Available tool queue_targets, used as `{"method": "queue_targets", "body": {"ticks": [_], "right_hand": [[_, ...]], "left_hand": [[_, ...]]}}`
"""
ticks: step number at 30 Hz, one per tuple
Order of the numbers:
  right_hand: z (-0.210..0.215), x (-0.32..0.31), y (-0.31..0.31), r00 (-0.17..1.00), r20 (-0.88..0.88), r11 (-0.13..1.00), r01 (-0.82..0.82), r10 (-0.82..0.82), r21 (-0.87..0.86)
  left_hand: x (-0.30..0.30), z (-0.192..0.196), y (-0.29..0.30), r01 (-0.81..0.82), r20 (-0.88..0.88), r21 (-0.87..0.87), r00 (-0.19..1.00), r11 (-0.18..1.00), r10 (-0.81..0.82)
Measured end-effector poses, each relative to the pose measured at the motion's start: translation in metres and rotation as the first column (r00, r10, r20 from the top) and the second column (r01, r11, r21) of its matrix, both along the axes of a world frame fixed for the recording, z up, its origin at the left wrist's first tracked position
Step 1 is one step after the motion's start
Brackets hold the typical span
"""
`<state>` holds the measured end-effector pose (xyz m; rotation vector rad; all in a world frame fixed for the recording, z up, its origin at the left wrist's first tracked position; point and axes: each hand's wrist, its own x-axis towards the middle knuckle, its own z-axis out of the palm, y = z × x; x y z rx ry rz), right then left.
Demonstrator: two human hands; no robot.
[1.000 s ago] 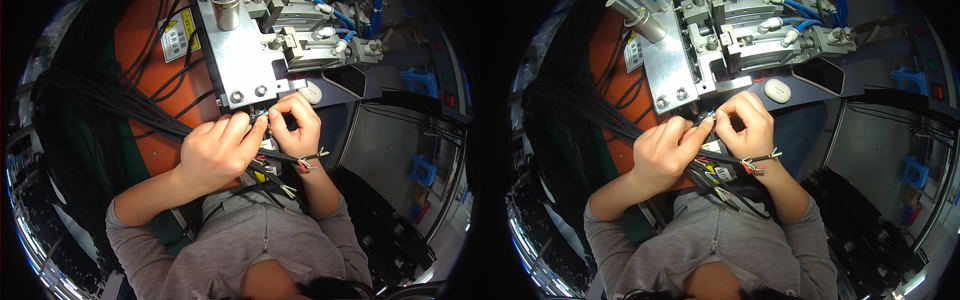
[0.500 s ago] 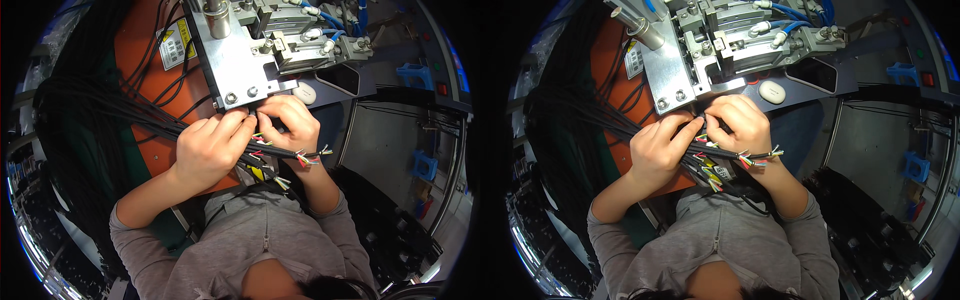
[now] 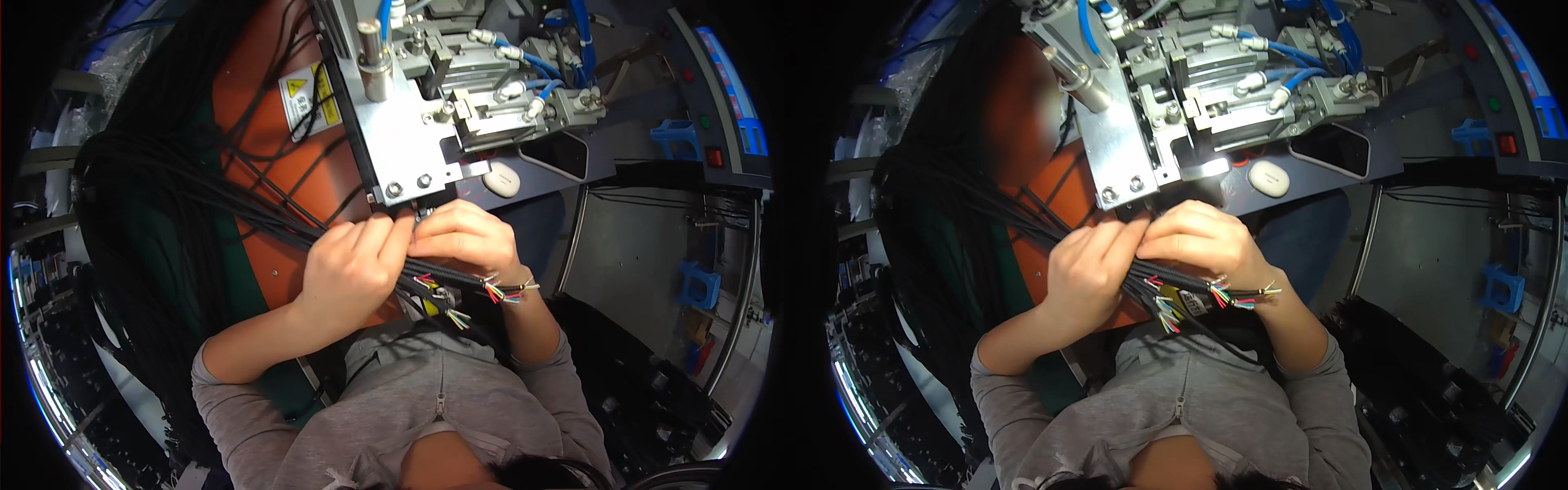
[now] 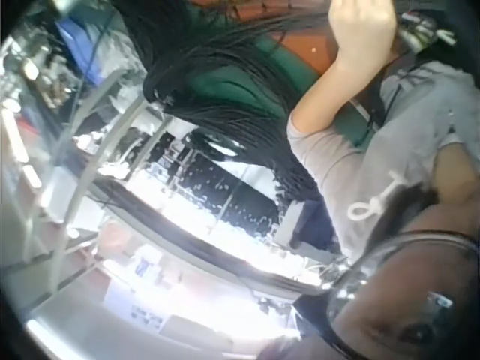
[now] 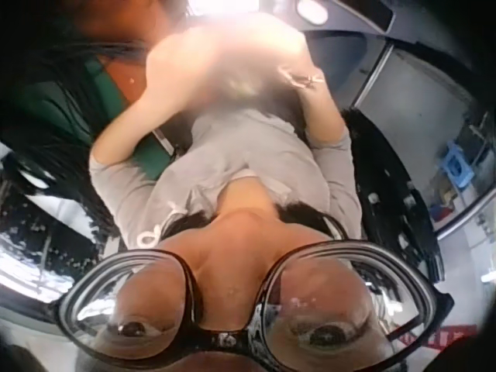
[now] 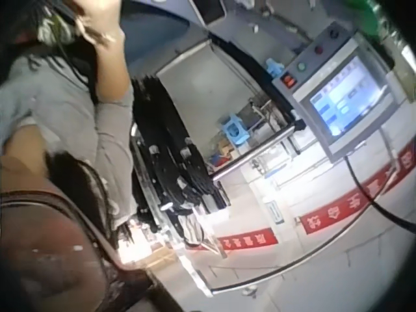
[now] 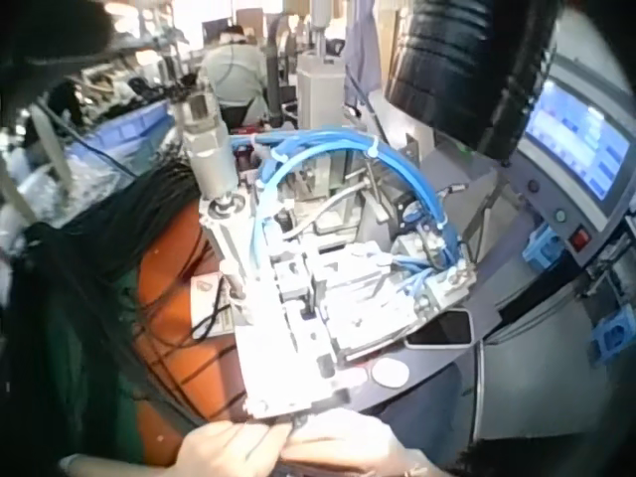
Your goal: The person inserts individual colored wires into a crimping machine and secures them. They then handle a large bundle of black cables, organizing them before returning to the machine to continue the crimping process.
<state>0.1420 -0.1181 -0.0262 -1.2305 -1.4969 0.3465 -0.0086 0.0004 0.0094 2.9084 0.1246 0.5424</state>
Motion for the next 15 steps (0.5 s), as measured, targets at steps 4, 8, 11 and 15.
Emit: {"method": "queue_targets", "body": {"ticks": [4, 8, 11, 15], "right_hand": [[0.000, 0.002, -0.002, 0.998, 0.036, 0.995, 0.047, -0.051, 0.090], [0.002, 0.006, -0.023, 0.982, -0.057, 0.973, 0.189, -0.183, 0.130], [0.005, 0.000, -0.023, 0.980, -0.175, 0.983, 0.124, -0.100, 0.134], [0.007, -0.025, 0.001, 0.901, -0.373, 0.913, 0.326, -0.222, 0.244]], "left_hand": [[-0.001, 0.003, 0.003, 0.078, 0.049, -0.058, 0.996, 0.995, -0.075], [0.004, 0.006, 0.008, 0.225, 0.362, 0.006, 0.908, 0.974, -0.212], [0.002, 0.015, 0.008, 0.274, 0.363, -0.008, 0.897, 0.962, -0.253], [0.001, 0.002, 0.010, 0.211, 0.297, -0.065, 0.937, 0.975, -0.182]]}}
